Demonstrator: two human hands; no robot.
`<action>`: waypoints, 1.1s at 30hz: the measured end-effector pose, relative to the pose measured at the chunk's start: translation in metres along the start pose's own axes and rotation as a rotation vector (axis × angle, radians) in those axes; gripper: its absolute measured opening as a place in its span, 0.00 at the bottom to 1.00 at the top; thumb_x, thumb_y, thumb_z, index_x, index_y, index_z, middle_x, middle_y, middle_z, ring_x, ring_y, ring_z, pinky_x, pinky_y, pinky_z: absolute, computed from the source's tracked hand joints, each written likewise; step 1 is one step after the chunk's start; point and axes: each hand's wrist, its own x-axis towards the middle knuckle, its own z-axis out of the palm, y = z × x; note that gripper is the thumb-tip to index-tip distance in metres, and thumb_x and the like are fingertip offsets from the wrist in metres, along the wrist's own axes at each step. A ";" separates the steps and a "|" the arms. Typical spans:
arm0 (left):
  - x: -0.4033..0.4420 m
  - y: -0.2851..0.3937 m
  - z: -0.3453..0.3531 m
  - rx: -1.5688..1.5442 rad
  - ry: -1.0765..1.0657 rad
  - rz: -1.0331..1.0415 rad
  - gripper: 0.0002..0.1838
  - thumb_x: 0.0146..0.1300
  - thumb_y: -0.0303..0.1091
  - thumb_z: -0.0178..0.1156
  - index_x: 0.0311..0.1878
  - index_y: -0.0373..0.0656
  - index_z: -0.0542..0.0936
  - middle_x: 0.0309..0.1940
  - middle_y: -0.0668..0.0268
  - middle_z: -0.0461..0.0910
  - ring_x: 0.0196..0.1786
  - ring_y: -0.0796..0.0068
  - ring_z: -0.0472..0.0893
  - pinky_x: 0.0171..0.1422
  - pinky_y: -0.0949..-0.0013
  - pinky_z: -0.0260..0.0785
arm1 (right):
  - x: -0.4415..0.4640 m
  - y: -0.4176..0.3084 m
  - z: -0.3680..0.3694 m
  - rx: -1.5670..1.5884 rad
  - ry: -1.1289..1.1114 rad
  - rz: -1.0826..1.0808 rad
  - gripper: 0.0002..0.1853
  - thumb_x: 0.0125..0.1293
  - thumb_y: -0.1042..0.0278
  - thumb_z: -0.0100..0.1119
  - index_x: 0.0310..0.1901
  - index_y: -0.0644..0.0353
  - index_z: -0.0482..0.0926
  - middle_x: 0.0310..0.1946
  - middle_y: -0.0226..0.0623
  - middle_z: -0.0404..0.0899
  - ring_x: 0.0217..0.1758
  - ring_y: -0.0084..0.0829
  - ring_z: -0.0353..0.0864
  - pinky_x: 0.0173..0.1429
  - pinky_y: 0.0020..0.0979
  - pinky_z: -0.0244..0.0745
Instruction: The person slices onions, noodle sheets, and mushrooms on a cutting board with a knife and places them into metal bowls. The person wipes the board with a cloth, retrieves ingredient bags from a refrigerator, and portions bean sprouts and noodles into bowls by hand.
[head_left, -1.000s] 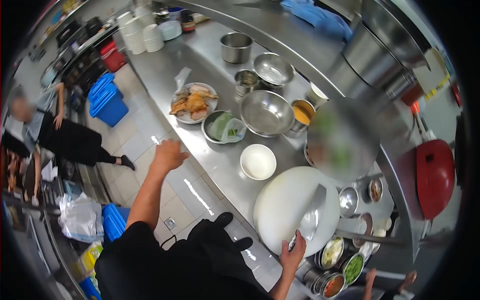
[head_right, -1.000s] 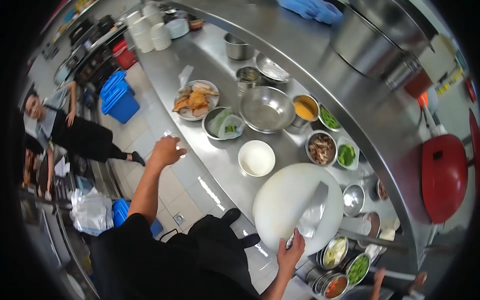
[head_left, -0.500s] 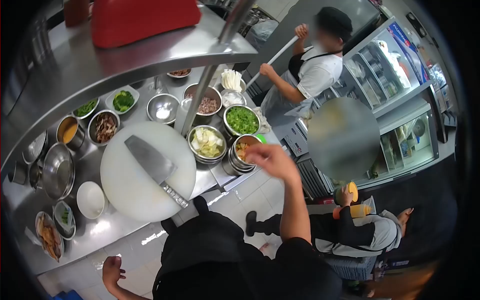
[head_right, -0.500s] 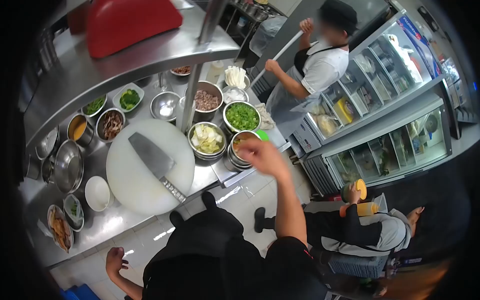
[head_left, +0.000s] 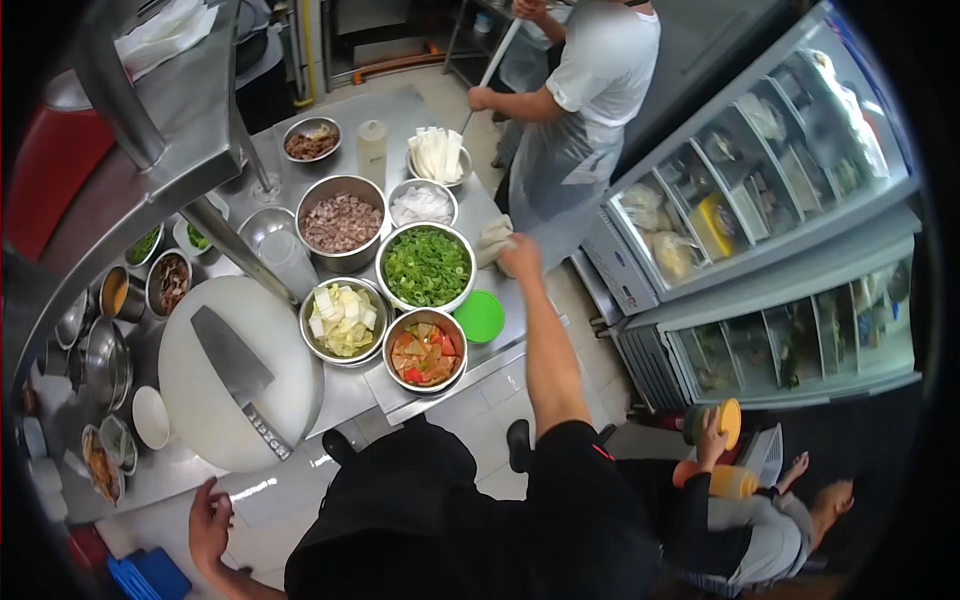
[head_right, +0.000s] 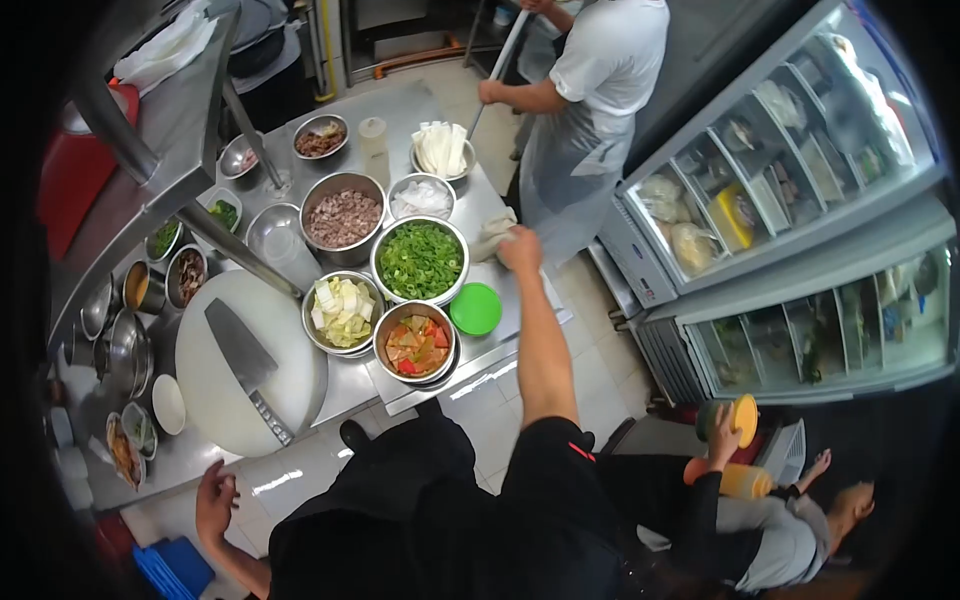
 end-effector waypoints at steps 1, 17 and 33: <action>-0.001 0.013 0.005 -0.038 0.011 0.083 0.26 0.64 0.33 0.56 0.65 0.36 0.67 0.40 0.59 0.79 0.37 0.74 0.79 0.36 0.72 0.73 | 0.009 -0.001 -0.023 0.172 0.041 -0.033 0.20 0.50 0.62 0.65 0.46 0.57 0.83 0.41 0.49 0.83 0.46 0.48 0.81 0.52 0.41 0.75; 0.018 0.075 0.055 -1.795 -0.111 0.678 0.32 0.65 0.46 0.48 0.70 0.41 0.60 0.66 0.51 0.65 0.63 0.55 0.70 0.65 0.48 0.65 | -0.294 -0.357 -0.057 0.626 -0.699 -0.570 0.20 0.62 0.70 0.60 0.56 0.64 0.73 0.48 0.48 0.75 0.52 0.45 0.77 0.54 0.38 0.73; 0.152 -0.011 0.090 0.450 0.604 0.769 0.16 0.51 0.28 0.58 0.46 0.39 0.79 0.47 0.54 0.77 0.51 0.53 0.75 0.58 0.57 0.65 | -0.347 -0.343 -0.067 0.873 -0.879 0.058 0.14 0.68 0.65 0.54 0.51 0.62 0.71 0.22 0.33 0.74 0.18 0.23 0.72 0.21 0.25 0.67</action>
